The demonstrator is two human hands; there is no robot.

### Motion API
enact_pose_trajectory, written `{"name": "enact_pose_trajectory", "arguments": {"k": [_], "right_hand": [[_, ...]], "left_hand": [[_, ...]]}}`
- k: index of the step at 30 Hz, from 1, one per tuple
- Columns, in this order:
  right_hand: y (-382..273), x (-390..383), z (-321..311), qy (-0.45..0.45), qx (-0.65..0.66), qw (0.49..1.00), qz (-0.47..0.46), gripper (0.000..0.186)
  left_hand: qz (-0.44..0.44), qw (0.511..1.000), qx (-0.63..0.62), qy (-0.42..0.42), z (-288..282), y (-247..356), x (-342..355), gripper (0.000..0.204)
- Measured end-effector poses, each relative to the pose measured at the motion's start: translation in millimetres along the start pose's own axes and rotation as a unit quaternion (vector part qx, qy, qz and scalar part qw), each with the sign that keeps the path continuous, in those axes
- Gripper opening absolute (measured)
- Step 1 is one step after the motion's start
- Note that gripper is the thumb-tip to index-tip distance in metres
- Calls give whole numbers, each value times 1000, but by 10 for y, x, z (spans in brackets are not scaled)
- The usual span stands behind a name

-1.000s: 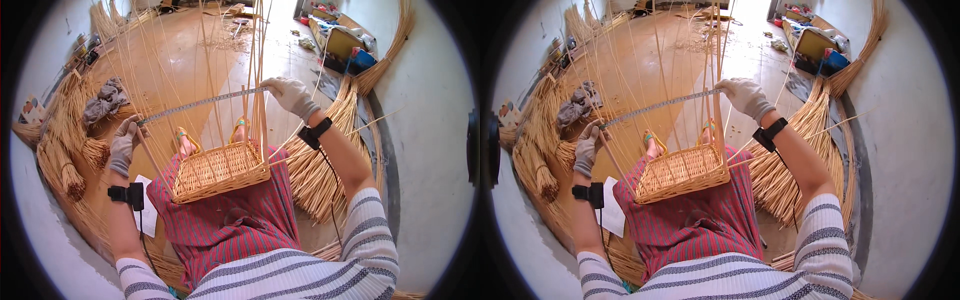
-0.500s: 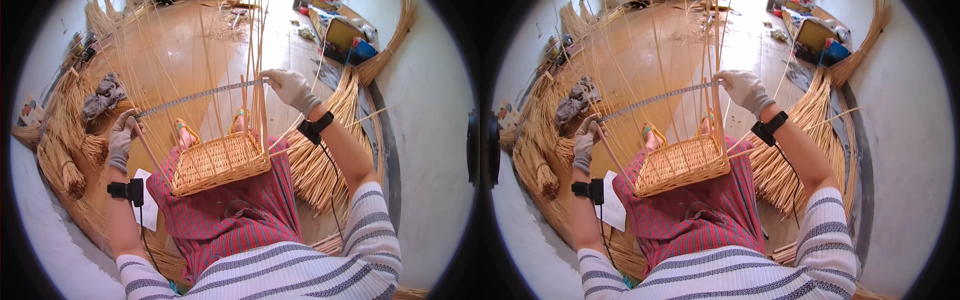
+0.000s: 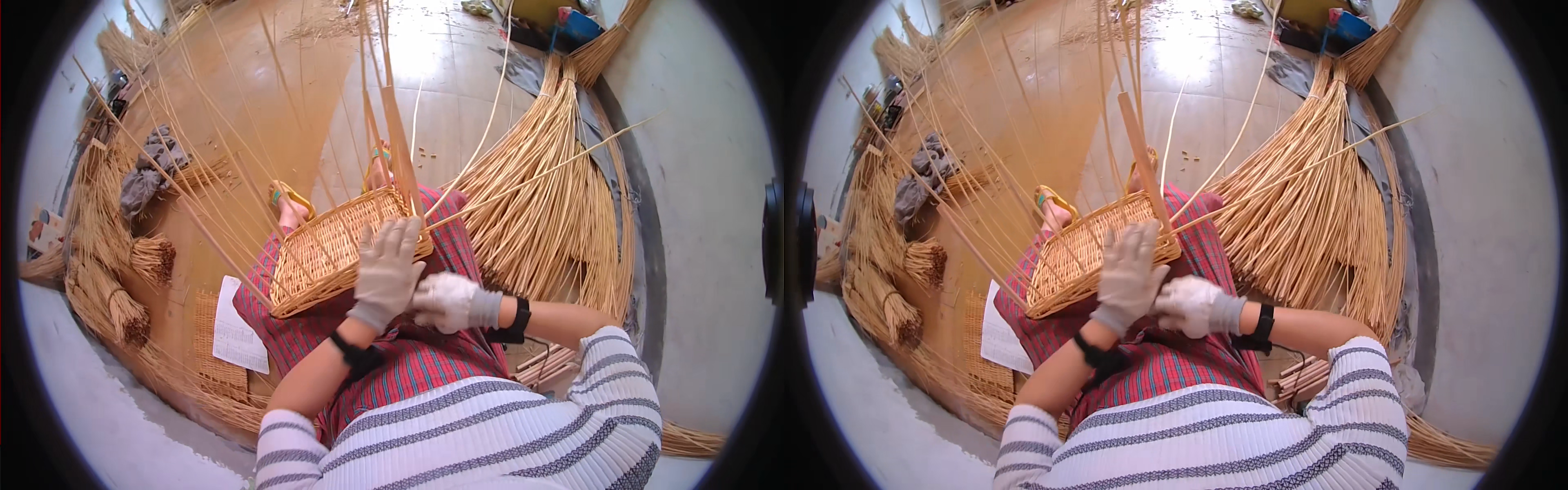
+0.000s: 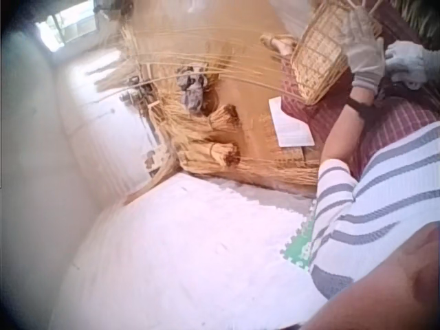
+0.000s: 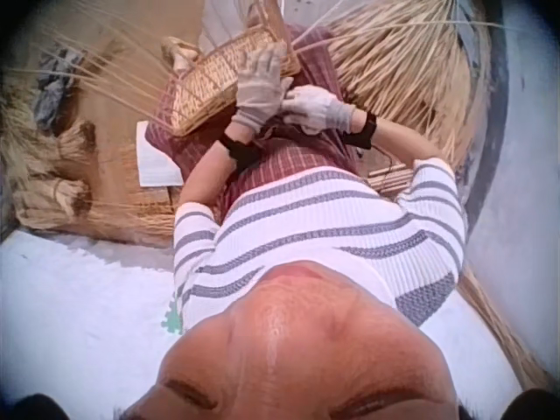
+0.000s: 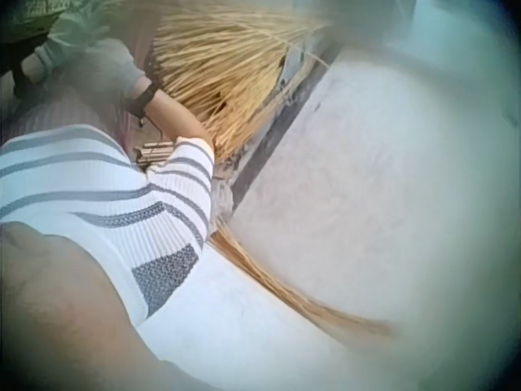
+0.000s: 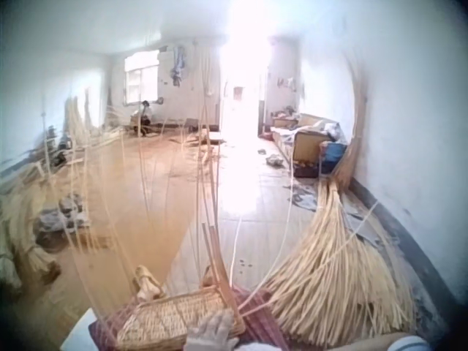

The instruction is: Weaving a wicker or straw basket using long plant fibers.

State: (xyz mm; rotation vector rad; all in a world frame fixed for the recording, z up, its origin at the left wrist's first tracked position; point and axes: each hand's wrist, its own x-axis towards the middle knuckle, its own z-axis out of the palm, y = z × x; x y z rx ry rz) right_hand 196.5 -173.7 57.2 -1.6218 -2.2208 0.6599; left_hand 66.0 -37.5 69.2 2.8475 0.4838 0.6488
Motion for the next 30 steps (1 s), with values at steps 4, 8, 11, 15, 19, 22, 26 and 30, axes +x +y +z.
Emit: {"name": "enact_pose_trajectory", "arguments": {"k": [4, 8, 11, 15, 19, 22, 26, 30], "right_hand": [[338, 53, -674, 180, -88, 980, 14, 18], [760, -121, -1383, 283, -215, 927, 120, 32], [1330, -12, -1634, 279, -234, 905, 219, 39], [2433, -58, -1236, 127, -428, 883, 144, 47], [1992, 176, -1044, -60, -95, 930, 349, 61], [2065, -180, -1024, -2, -93, 936, 339, 61], [1323, -347, -1491, 160, -237, 928, 237, 38], [627, -287, -1967, 167, -386, 907, 15, 32]], "left_hand": [[-37, 996, 80, 31, 938, -250, 62, 88], [-72, 997, -25, -31, 479, -201, 246, 102], [-56, 998, -6, 5, 383, -276, 266, 110], [-20, 1000, -9, 20, 516, -277, 365, 110], [-93, 994, -34, -36, 379, -281, 246, 111], [-84, 992, -83, -44, 446, -212, 275, 103], [-72, 997, -31, -2, 400, -256, 182, 80], [-98, 994, -42, -25, 386, -264, 261, 71]]}}
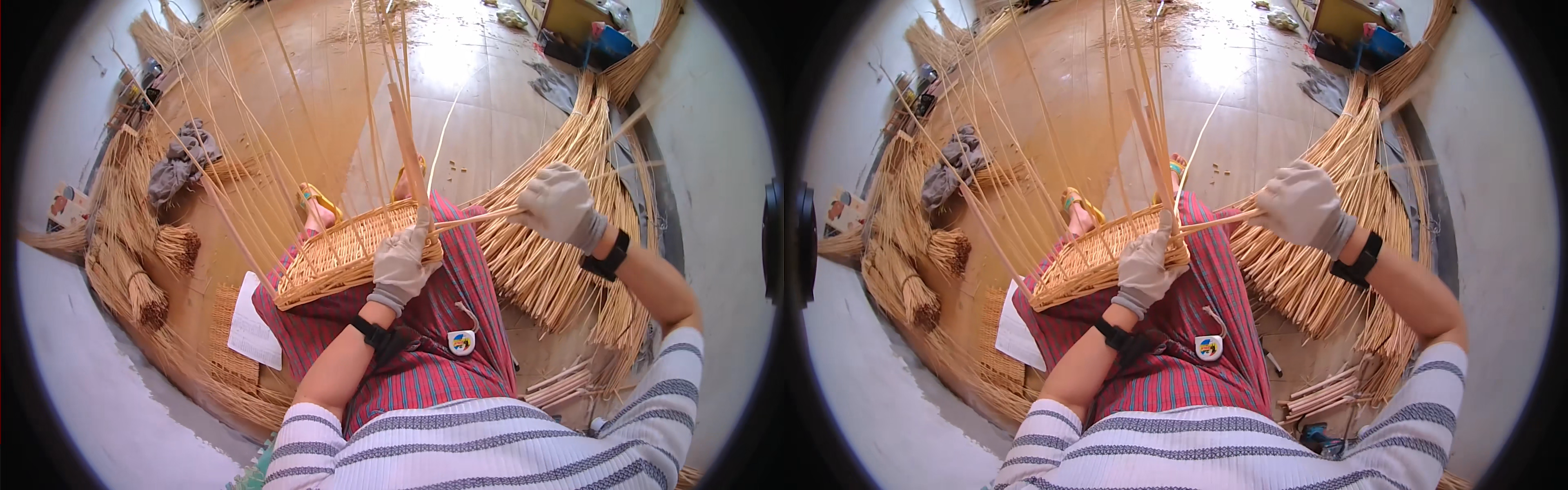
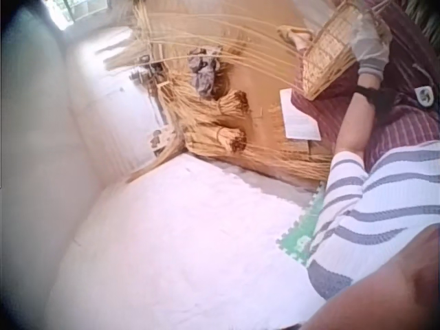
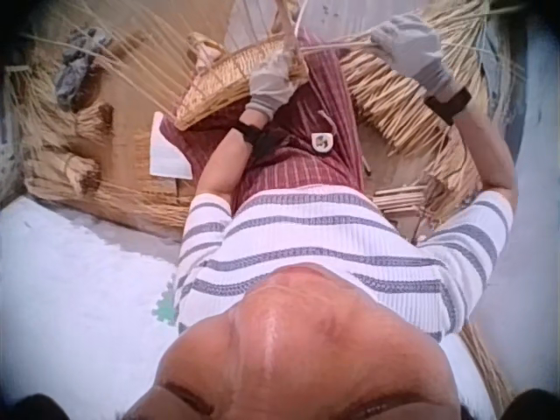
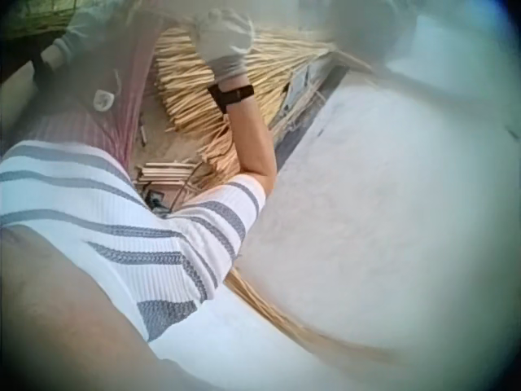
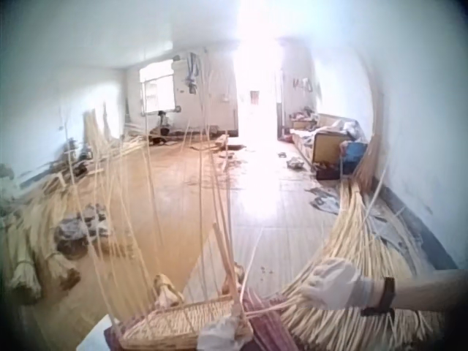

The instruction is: Weaving a wicker or straw basket using long plant fibers.

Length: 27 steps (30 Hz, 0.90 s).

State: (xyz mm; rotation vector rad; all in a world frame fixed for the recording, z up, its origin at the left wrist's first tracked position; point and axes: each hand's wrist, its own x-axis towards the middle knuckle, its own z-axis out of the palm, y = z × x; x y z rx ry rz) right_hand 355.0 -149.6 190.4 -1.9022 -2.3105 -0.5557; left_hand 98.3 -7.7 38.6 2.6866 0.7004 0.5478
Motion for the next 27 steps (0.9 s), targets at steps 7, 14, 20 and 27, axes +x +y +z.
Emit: {"name": "enact_pose_trajectory", "arguments": {"k": [7, 14, 20, 27], "right_hand": [[-1333, 1157, 1091, -165, 591, 737, -283, 30], [-1282, 1130, 523, 237, 316, 910, 125, 47], [-1005, 722, 946, -200, 441, 791, 373, 91], [-910, 608, 1599, -117, 531, 778, 315, 81]], "left_hand": [[-32, 987, -159, 0, 17, 27, 62, 65], [-126, 718, -646, 225, 26, -293, -294, 41], [-234, 487, -823, 177, -161, -801, -487, 33], [-347, 584, -721, 137, -339, -752, -297, 32]]}}
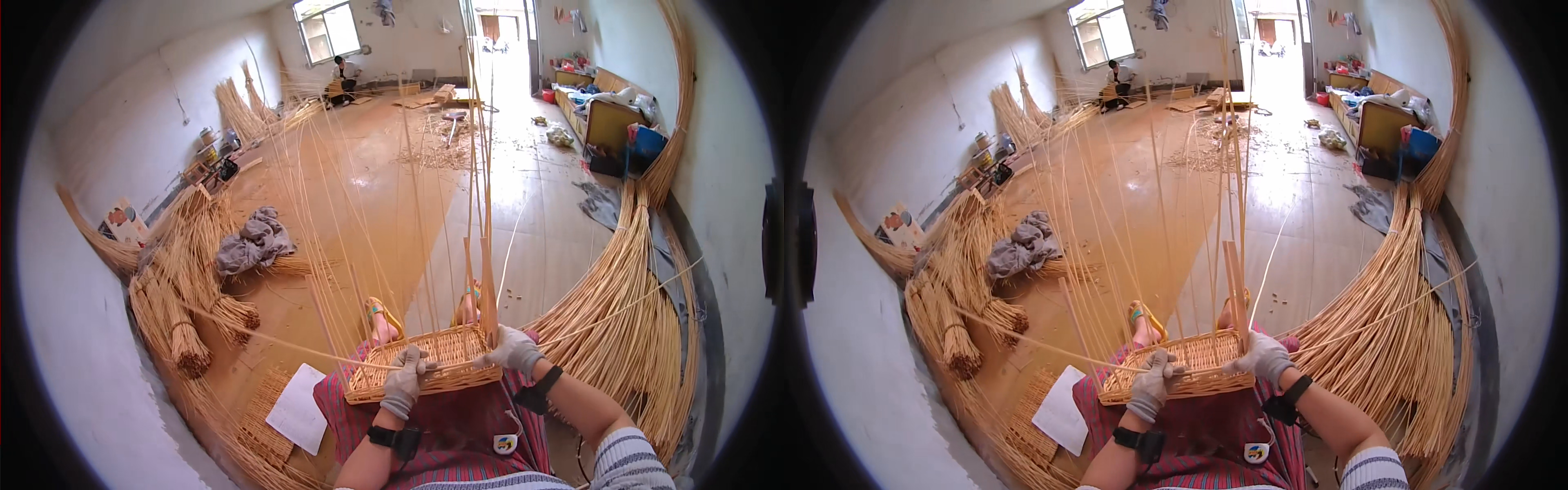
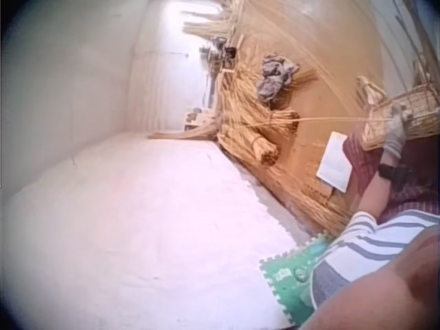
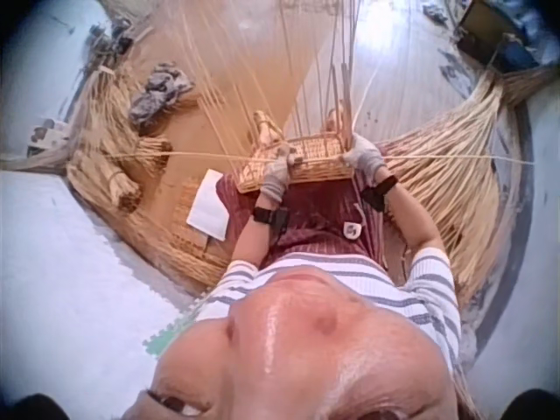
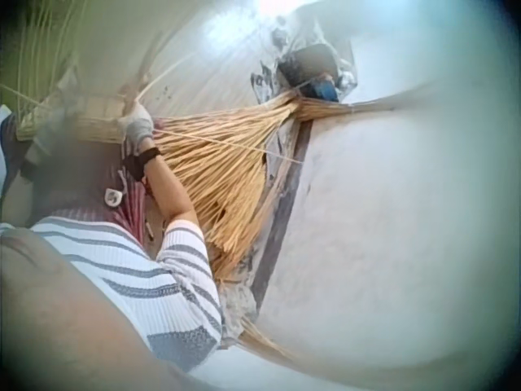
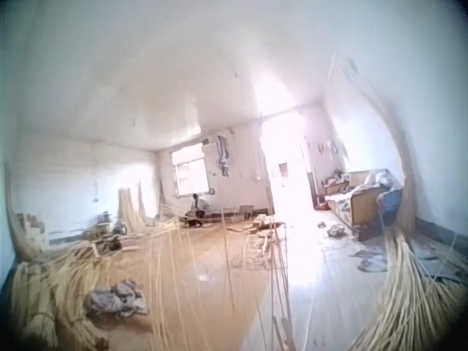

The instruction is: Weaving a wicker or straw basket using long plant fibers.

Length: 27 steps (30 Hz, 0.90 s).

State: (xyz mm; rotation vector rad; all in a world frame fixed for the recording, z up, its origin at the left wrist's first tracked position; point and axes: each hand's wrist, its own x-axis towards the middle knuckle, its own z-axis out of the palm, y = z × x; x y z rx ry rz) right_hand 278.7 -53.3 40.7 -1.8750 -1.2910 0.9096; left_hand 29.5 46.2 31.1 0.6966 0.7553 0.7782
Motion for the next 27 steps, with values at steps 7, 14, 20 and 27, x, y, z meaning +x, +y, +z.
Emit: {"name": "enact_pose_trajectory", "arguments": {"k": [7, 14, 20, 27], "right_hand": [[-472, -165, 245, 165, -183, 966, 77, 52], [-367, -174, 445, 288, -207, 933, 68, 38], [-198, -187, 456, 319, -244, 913, 66, 34], [-209, 23, 580, 347, -244, 904, 50, 27]], "left_hand": [[181, 866, 464, -41, 891, 555, 602, 29], [213, 877, 423, -87, 1420, 430, 799, 42], [173, 929, 326, -10, 1658, 114, 906, 56], [101, 952, 208, -199, 1637, -305, 1595, 75]]}}
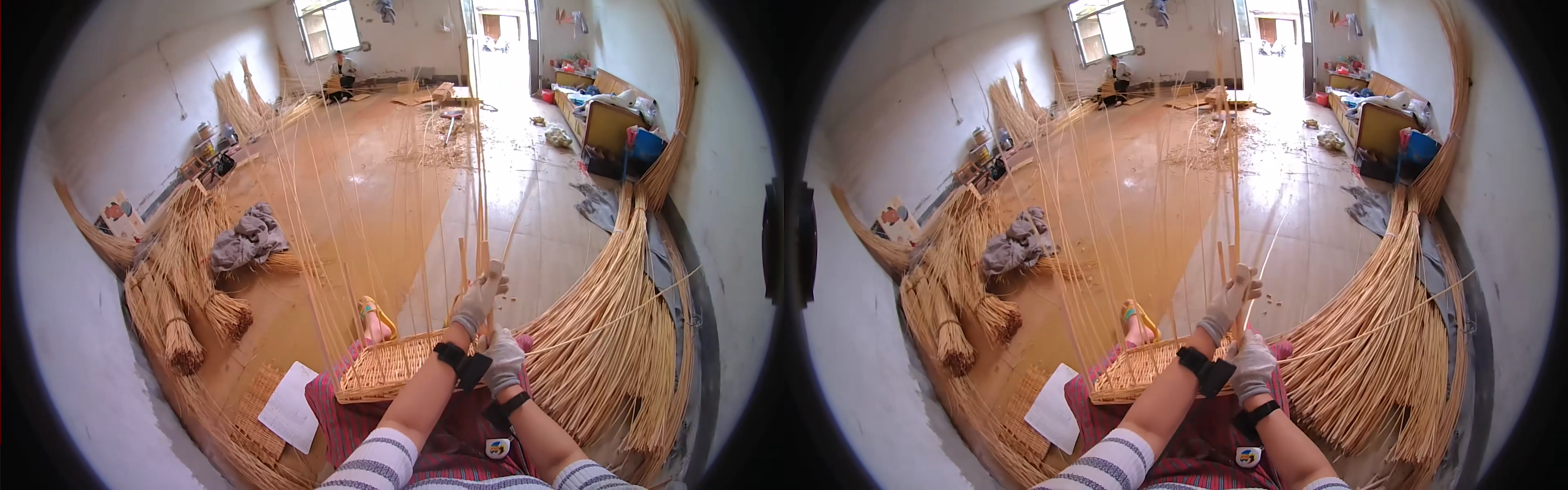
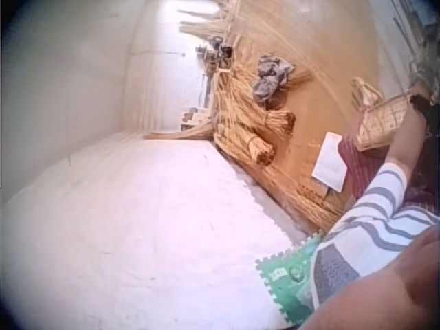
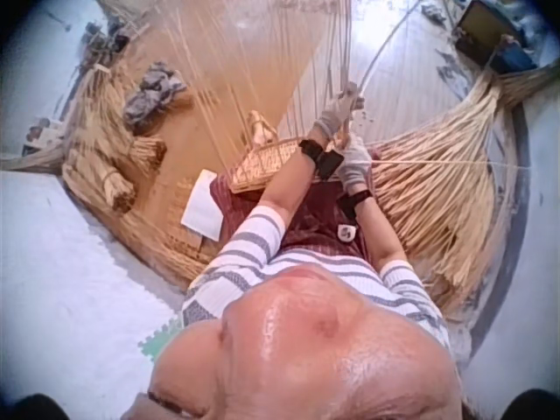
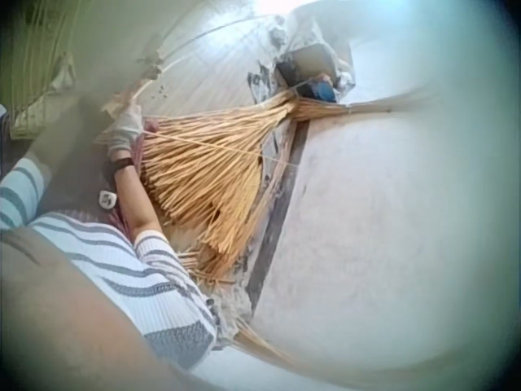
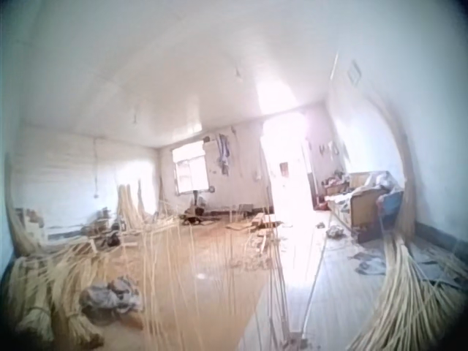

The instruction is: Weaving a wicker or straw basket using long plant fibers.

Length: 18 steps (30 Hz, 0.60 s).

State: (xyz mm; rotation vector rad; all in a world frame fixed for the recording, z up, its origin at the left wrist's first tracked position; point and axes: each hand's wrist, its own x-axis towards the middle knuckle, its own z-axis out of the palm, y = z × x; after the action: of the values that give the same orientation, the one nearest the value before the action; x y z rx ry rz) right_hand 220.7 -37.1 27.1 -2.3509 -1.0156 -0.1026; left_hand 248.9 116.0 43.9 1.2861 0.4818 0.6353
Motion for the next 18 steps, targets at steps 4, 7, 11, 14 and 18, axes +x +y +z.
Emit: {"name": "enact_pose_trajectory", "arguments": {"k": [4, 7, 11, 14, 18], "right_hand": [[263, 201, -108, -67, 61, 994, 58, 26], [225, 281, -66, -178, 46, 982, 44, 31], [302, 280, -202, -205, 45, 976, 60, 30], [320, 182, -226, -177, 76, 981, 24, 34], [249, 66, -406, -140, 61, 988, -1, 36]], "left_hand": [[-189, 935, 291, -68, 328, 564, -190, 69], [20, 973, 213, -89, 18, 554, -646, 59], [282, 950, 104, 85, -758, 821, -1538, 38], [292, 863, 60, 408, -1222, 1055, -2148, 28], [31, 931, -26, 363, -2096, 120, -2925, 49]]}}
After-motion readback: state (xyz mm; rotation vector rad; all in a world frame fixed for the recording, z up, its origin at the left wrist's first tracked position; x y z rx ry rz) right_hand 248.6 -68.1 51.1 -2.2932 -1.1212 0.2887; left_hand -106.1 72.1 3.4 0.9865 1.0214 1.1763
